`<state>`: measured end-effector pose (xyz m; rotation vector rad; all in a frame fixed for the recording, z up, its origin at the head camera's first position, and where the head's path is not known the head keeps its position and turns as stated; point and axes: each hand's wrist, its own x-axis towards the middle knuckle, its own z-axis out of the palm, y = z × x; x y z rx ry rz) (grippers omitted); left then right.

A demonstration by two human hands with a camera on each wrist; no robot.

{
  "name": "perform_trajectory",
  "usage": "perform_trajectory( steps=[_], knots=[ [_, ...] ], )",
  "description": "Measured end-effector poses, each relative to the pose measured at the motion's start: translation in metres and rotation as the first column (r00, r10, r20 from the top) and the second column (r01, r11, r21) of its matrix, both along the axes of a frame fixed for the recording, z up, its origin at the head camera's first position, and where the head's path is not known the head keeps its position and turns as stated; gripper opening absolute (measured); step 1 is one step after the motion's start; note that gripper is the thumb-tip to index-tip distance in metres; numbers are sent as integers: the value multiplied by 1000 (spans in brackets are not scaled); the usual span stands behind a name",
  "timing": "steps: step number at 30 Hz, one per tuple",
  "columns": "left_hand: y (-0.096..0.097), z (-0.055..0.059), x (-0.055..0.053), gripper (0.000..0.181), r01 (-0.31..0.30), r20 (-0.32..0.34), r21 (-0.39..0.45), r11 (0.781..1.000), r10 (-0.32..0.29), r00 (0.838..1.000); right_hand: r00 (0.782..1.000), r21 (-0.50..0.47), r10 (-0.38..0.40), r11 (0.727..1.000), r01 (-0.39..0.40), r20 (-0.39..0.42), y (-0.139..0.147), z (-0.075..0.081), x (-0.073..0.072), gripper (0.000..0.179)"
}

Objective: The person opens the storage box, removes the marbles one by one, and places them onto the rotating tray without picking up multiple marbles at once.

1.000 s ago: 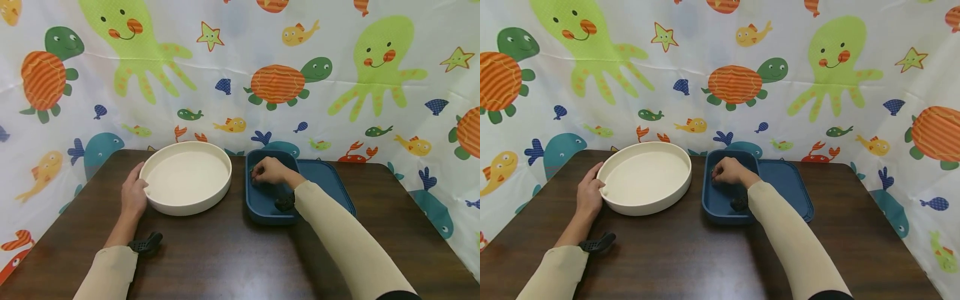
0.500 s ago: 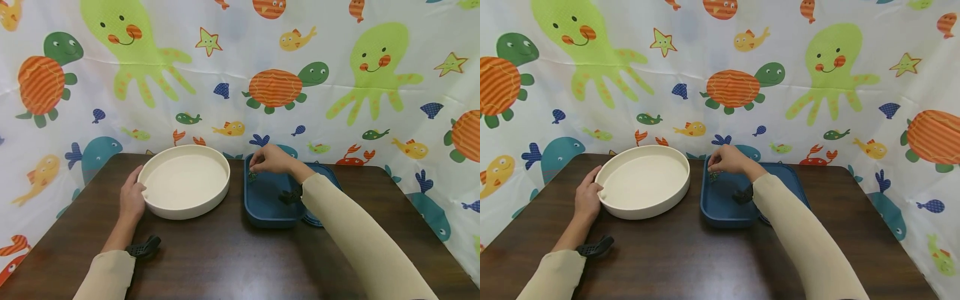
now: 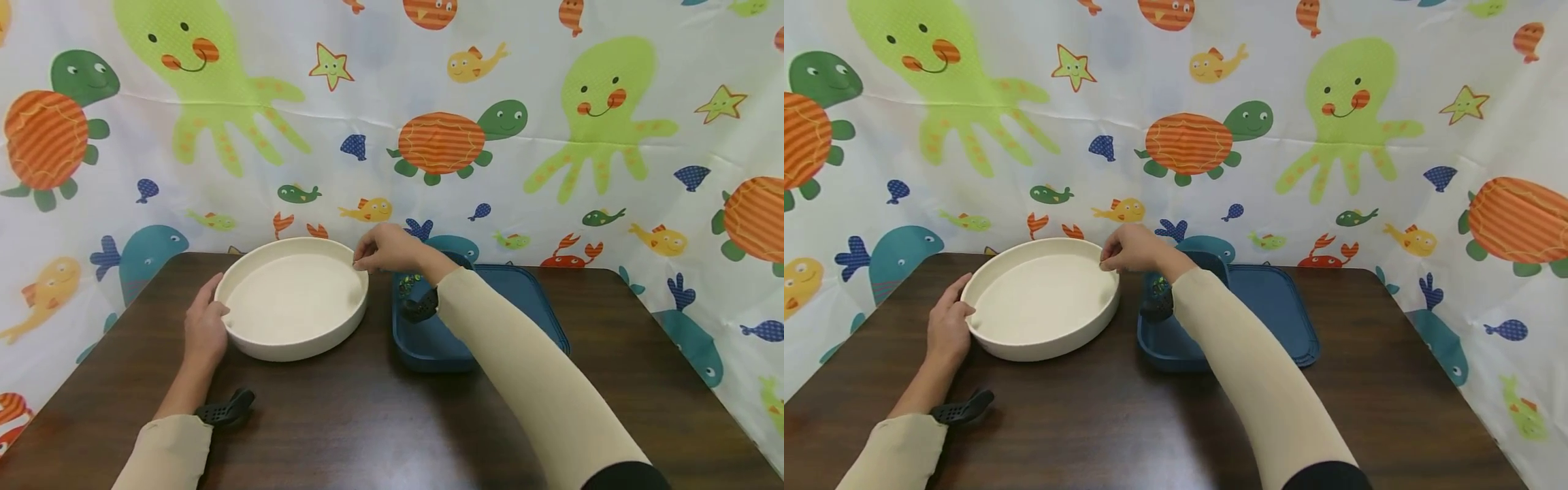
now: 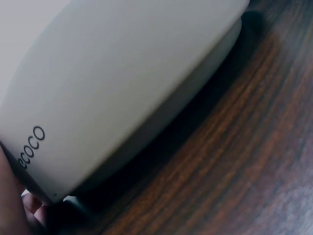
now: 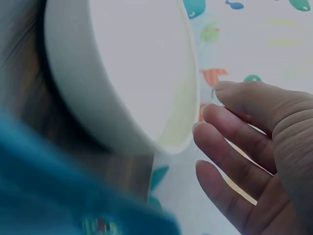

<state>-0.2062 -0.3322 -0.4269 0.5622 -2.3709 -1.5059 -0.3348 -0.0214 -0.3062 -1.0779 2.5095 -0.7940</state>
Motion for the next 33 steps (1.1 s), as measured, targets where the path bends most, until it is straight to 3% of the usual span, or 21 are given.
perform_trajectory(
  steps=[7, 13, 21, 28, 33],
  knots=[
    [-9, -2, 6, 67, -31, 8, 6, 1000, 31, 999, 998, -16, 51, 999, -51, 47, -51, -12, -1, 17],
    [-11, -2, 8, 67, -43, 23, 23, 999, 42, 999, 995, -6, 49, 999, -49, 87, -75, -31, -5, 16],
    [-5, -3, 3, 67, -30, -7, -1, 1000, 30, 1000, 999, 75, -19, 997, 16, 37, -78, -54, -13, 13],
    [-3, -1, 1, 67, -14, -5, -9, 1000, 14, 1000, 997, 135, 69, 989, -63, -36, -84, -61, -13, 12],
    [1, 1, -1, 67, -8, 1, -4, 1000, 8, 1000, 987, 218, 94, 974, -65, -127, -84, -63, -12, 11]
  ],
)
